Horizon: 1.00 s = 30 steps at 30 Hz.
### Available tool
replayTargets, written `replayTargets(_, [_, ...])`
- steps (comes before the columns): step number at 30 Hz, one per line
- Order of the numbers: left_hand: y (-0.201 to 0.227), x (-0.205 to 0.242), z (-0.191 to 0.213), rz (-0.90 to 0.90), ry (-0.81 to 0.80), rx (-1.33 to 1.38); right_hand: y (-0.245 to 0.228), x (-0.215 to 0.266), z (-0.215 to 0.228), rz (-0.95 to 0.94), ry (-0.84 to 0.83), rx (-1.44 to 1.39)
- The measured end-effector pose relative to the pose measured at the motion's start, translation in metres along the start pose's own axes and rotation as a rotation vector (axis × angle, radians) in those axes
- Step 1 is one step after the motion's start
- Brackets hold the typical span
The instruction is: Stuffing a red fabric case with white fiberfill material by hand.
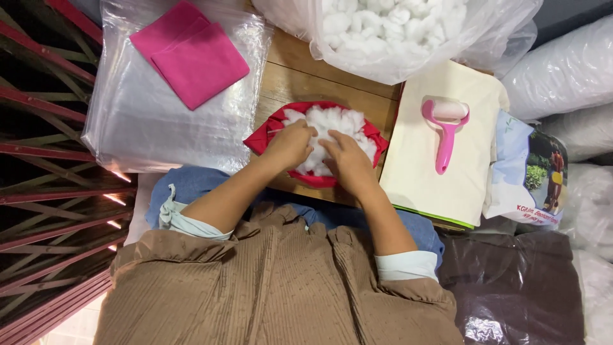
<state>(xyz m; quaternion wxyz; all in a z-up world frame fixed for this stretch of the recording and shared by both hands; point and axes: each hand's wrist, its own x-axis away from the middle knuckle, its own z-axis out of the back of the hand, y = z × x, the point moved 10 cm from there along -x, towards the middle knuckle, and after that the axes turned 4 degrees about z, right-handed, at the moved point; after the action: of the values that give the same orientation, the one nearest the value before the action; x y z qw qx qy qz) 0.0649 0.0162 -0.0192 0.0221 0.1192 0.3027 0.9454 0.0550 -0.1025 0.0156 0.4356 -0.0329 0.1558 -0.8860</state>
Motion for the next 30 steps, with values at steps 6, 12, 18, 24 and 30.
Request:
replayTargets(6, [-0.011, -0.003, -0.043, -0.068, -0.036, -0.225, -0.003, -0.011, -0.038, 0.138, -0.103, 0.149])
replayTargets(12, [0.008, 0.007, 0.051, -0.009, 0.082, 0.057, 0.018, -0.010, 0.087, -0.127, 0.046, -0.492])
replayTargets(18, [0.042, 0.012, 0.023, -0.160, 0.091, -0.112, 0.068, -0.023, 0.013, -0.197, 0.055, -0.104])
replayTargets(24, [0.014, -0.003, -0.041, -0.105, -0.054, -0.340, 0.053, -0.014, -0.073, -0.139, -0.182, 0.135])
replayTargets(30, [0.014, -0.010, -0.021, -0.123, -0.205, -0.163, 0.042, -0.010, 0.031, -0.163, -0.168, -0.343])
